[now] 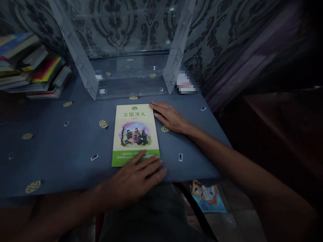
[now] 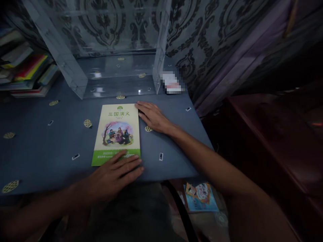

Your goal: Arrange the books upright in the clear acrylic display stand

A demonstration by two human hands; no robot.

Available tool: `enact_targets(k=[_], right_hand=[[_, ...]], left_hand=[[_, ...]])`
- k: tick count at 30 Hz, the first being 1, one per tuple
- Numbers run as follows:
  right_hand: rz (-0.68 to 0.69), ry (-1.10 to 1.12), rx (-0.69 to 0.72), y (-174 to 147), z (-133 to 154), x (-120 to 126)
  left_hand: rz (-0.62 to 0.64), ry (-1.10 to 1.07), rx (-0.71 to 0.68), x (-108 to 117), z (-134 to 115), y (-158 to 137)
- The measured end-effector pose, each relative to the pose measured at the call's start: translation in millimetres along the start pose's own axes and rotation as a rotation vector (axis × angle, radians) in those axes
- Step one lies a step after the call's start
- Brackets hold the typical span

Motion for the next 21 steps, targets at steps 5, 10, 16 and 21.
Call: enact_targets(k=[5,10,16,21], right_hand=[[0.012,0.02,0.011,0,1,0],[-0.052,0.074,0.013,6,2,1],[-0.202,0.224,-0.113,9,-3,9],[-0.243,0.378,-0.259,8,-7,9]], left_hand=[[-0.121,0.167,0.281,11,32,-28],[-0.053,0.184,0.404,31,72,-61],[0.169,0.075,0.49,78,98,-58],[0.099,0.134,0.669,63,88,46]])
Point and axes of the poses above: each hand's wrist, its own y-axis towards the middle knuckle, its own x-axis out of the back of the hand, z = x × y, the point moved 4 cm from there along y, towards the middle knuckle, and after that the axes turned 10 degrees about -z, right-handed, at the moved point
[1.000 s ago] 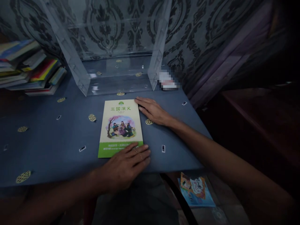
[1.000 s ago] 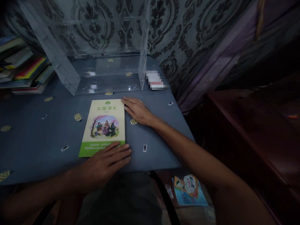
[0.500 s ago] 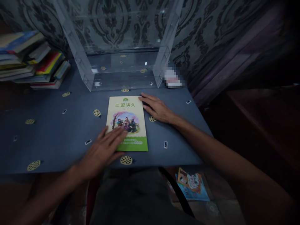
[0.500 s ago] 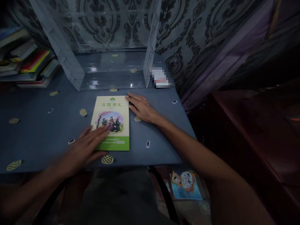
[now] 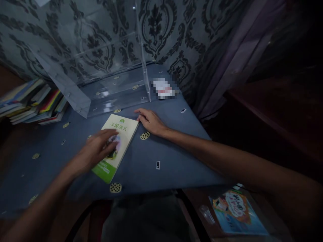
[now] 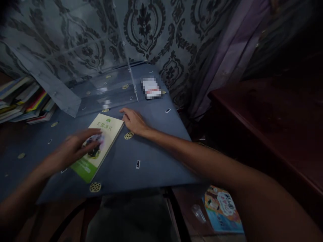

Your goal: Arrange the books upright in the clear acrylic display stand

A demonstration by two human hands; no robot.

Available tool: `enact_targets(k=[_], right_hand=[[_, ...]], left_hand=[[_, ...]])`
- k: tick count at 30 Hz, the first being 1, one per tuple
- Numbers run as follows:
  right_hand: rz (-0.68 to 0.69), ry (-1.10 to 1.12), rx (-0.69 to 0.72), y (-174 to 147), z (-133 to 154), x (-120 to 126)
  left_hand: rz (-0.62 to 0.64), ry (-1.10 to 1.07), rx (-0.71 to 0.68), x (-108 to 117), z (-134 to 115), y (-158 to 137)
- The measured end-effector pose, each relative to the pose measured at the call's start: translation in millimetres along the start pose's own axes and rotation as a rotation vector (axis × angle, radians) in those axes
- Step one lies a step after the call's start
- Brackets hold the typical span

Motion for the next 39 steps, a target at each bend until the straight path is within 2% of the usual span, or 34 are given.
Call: enact_targets(k=[3,6,11,22,26,33,36,39], right_hand=[[-0.026,0.015,-0.058,1,3,1],[-0.022,0.022,-0.106,1,8,3],[-0.018,0.085,-0.156,0,12,6],[-0.095,0.161,-0.154,-1,7,7],[-0.128,0.22,-0.167,-1,6,8],[-0.156,0.212,-0.086,-7,16,12],[-0.108,0.169,-0.023,-11,23,12],[-0.014,0.015,0.078,-14,27,10]], left_hand=[[-0.072,0.231,0.032,-25,-47,40],[-0.102,0.405,0.061,-44,-65,53],[-0.157,0.477,0.081,-47,-64,46],[-0.09,0.417,0.085,-38,-62,48],[-0.106,0.402,0.081,-36,-61,46],[-0.134,0.406,0.045,-43,-64,42],[-0.134,0.409,0.029,-41,-65,42],[-0.106,0.331,-0.012,-34,-54,39]])
Point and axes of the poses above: each hand's wrist, its own y-axis towards the middle knuckle, its own x-axis out of the back of the hand, z = x × y, the point moved 4 cm from there along y, towards the middle knuckle, and after that the axes turned 10 degrees about -z, right-handed, at the moved point
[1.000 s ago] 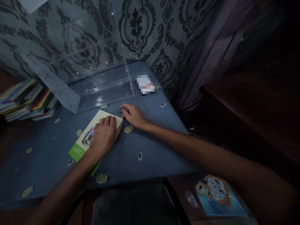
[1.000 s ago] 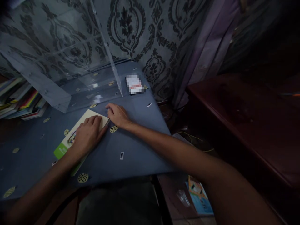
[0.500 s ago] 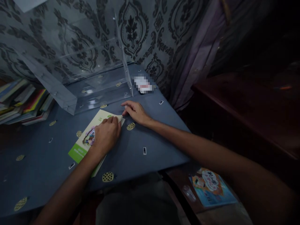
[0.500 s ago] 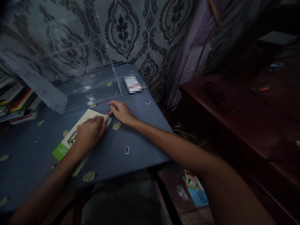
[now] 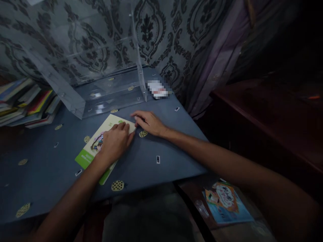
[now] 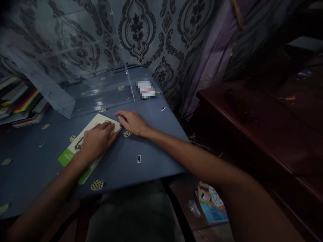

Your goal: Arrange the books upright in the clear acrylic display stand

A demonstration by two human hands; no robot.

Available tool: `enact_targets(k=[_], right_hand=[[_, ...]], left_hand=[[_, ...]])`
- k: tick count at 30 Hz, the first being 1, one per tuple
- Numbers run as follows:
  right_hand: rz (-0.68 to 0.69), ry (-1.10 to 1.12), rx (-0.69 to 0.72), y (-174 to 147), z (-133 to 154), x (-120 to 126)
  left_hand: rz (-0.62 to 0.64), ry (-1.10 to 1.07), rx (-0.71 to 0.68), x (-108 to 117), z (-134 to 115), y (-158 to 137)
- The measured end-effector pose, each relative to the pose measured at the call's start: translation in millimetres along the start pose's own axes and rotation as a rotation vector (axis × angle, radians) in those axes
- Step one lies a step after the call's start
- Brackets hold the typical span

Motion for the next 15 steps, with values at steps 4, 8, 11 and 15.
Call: enact_targets(k=[4,8,11,15], right_hand=[[0.063,-0.217,0.166,-4,5,-2],[0.121,-0.442,0.324,-17,17,-10],[0.138,-0.578,0.318,-31,21,-17],[0.136,-0.543,0.3,-34,13,-23]], left_hand=[[0.058,-0.308,-0.135,2,48,-27],[0.135,-0.344,-0.15,4,104,-88],[0.211,-0.373,-0.149,5,118,-129],[0.183,-0.431,-0.185,-2,109,-143]])
Point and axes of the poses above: each hand's wrist, its own y-axis towards the middle knuckle, its own x-axis out of the back of the hand, z = x × y, the point moved 4 cm from there along y, towards the middle knuckle, and after that the axes turned 10 degrees about -z, right-handed, at the moved point
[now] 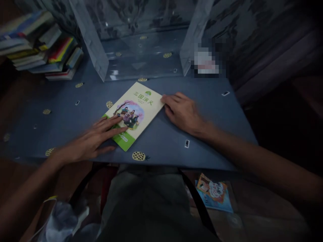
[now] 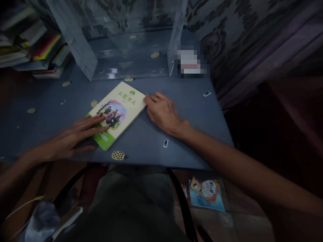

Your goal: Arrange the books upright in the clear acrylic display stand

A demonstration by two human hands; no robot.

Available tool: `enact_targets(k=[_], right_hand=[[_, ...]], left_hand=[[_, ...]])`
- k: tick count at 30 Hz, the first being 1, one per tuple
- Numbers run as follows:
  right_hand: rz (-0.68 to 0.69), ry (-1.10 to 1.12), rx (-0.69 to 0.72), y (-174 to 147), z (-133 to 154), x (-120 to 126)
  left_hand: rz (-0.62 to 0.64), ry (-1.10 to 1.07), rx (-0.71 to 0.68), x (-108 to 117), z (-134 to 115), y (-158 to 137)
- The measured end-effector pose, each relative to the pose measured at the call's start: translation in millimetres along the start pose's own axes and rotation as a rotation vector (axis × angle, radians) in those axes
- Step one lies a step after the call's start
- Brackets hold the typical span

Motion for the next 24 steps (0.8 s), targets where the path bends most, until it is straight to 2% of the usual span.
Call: enact_targets(k=[7,15,17,20,24], right_hand=[[0.029,0.035,0.002,30,-22,-15],[0.022,-0.013,0.017,39,-25,-21],[-0.022,0.016,0.039,35,-20,-18],[-0.082,0.181,0.105,27,-2,-13],[-0.049,0.451,0.078,15,28,-9]], left_hand=[[-0.133,0.006,-0.022,-24,-3,27],[-0.337,0.029,-0.184,-24,-17,30],[-0.37,0.035,-0.19,-23,-19,29],[-0.394,0.036,-0.162,-23,-23,30],[-0.413,0.012,-0.141,-21,-30,30]])
Point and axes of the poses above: each hand's wrist, its own y-axis towards the middle knuckle, its own x-axis out of the back of the hand, z = x × y, the point moved 4 cm from there along y, towards the middle knuckle, and after that the axes turned 10 degrees about -z, right-handed, at the moved point
